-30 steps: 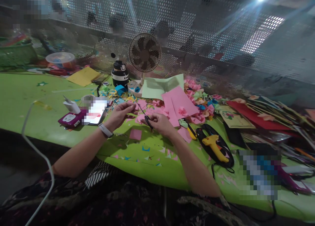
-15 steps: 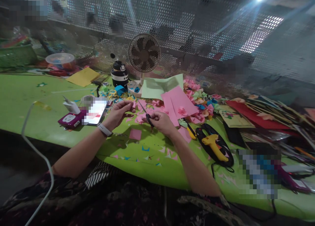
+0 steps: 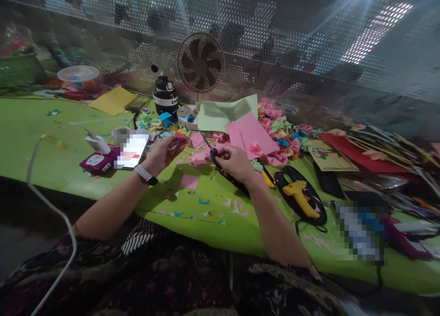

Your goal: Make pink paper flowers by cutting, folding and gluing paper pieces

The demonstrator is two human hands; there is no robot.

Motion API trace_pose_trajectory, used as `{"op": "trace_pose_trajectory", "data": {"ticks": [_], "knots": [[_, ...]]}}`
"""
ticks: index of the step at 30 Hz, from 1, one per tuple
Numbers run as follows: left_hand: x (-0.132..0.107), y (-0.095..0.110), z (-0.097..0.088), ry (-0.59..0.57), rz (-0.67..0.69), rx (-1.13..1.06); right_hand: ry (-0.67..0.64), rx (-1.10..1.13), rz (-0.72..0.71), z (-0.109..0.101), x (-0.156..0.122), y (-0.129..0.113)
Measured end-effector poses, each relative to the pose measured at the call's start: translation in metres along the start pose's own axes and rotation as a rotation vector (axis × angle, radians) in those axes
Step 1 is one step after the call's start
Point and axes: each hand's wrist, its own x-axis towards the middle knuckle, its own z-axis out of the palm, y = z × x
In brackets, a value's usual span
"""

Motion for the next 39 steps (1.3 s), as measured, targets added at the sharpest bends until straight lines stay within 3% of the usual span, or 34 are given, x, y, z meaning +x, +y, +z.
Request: {"op": "trace_pose_trajectory", "data": {"ticks": [5, 9, 13, 23, 28, 34, 39], "knots": [[0.003, 0.000, -0.004, 0.018, 0.024, -0.020, -0.207, -0.271, 0.096, -0.010, -0.008, -0.009], [0.004, -0.001, -0.004, -0.016, 0.021, -0.031, -0.311, -0.609, 0.010, 0.000, -0.008, -0.007], [0.003, -0.003, -0.004, 0.007, 0.035, -0.026, -0.400, -0.711, 0.020, 0.011, -0.007, -0.005], [0.002, -0.003, -0.002, 0.006, 0.071, -0.021, -0.306, -0.859, 0.005, 0.033, -0.008, -0.013], [-0.001, -0.001, -0.001, 0.006, 0.049, 0.001, -0.247, -0.918, -0.039, 0.039, -0.005, -0.004], [-0.003, -0.001, 0.002, 0.014, -0.009, 0.007, -0.313, -0.892, -0.010, 0.042, -0.001, 0.011], [-0.001, -0.005, 0.001, 0.006, -0.028, 0.013, -0.349, -0.828, -0.021, 0.034, 0.000, 0.009]]}}
